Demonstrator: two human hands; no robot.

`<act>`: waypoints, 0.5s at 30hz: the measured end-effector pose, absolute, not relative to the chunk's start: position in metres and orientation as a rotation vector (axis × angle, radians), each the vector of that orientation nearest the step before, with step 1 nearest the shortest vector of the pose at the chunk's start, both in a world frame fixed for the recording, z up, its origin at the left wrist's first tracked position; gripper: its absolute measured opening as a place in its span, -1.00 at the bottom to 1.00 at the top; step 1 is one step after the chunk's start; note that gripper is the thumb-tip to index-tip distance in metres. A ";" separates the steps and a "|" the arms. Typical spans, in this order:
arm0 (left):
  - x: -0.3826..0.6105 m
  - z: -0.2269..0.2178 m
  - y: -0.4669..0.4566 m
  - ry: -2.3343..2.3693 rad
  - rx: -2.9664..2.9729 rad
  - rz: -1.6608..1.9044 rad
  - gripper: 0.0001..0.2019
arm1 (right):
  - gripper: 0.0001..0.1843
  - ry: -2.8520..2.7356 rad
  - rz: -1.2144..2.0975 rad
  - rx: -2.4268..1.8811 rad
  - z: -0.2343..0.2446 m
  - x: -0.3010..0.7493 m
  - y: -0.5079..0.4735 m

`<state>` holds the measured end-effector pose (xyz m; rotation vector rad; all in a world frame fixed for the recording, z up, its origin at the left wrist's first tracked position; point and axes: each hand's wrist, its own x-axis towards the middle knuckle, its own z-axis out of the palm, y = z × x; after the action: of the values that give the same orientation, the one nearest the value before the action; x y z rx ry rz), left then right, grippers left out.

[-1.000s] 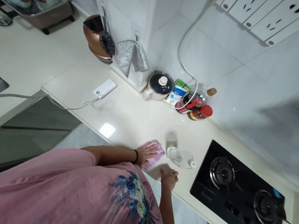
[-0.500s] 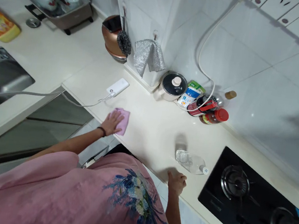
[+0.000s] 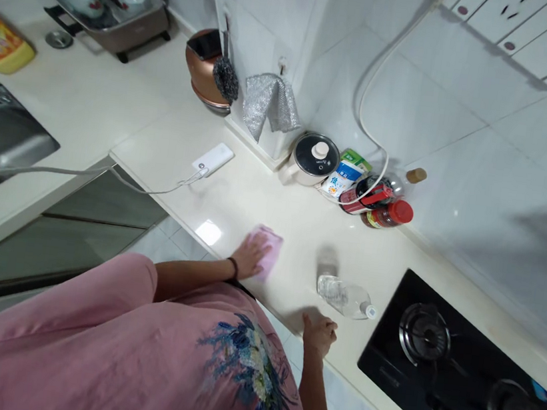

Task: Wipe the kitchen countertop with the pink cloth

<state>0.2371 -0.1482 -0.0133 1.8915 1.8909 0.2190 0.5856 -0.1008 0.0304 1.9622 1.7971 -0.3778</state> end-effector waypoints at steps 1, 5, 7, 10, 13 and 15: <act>0.261 -0.016 -0.140 1.761 2.010 0.268 -0.15 | -0.20 1.795 -0.352 1.971 0.030 0.586 -0.101; 0.307 -0.023 -0.104 1.488 2.196 0.372 -0.11 | -0.19 1.793 -0.264 1.953 0.027 0.588 -0.100; 0.293 -0.022 -0.086 1.512 2.162 0.360 -0.12 | -0.21 1.797 -0.253 1.937 0.025 0.589 -0.100; 0.227 -0.015 -0.062 1.803 1.942 0.303 -0.17 | -0.22 1.801 -0.255 1.931 0.023 0.590 -0.100; 0.137 -0.004 -0.045 2.203 1.578 0.237 -0.18 | -0.23 1.810 -0.262 1.944 0.022 0.590 -0.101; 0.084 0.002 -0.039 2.366 1.383 0.213 -0.17 | -0.24 1.816 -0.260 1.957 0.021 0.590 -0.103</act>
<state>0.0842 -0.0388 0.0024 1.3833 2.3659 0.2127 0.5905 -0.1027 0.0213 1.9566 1.8155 -0.2601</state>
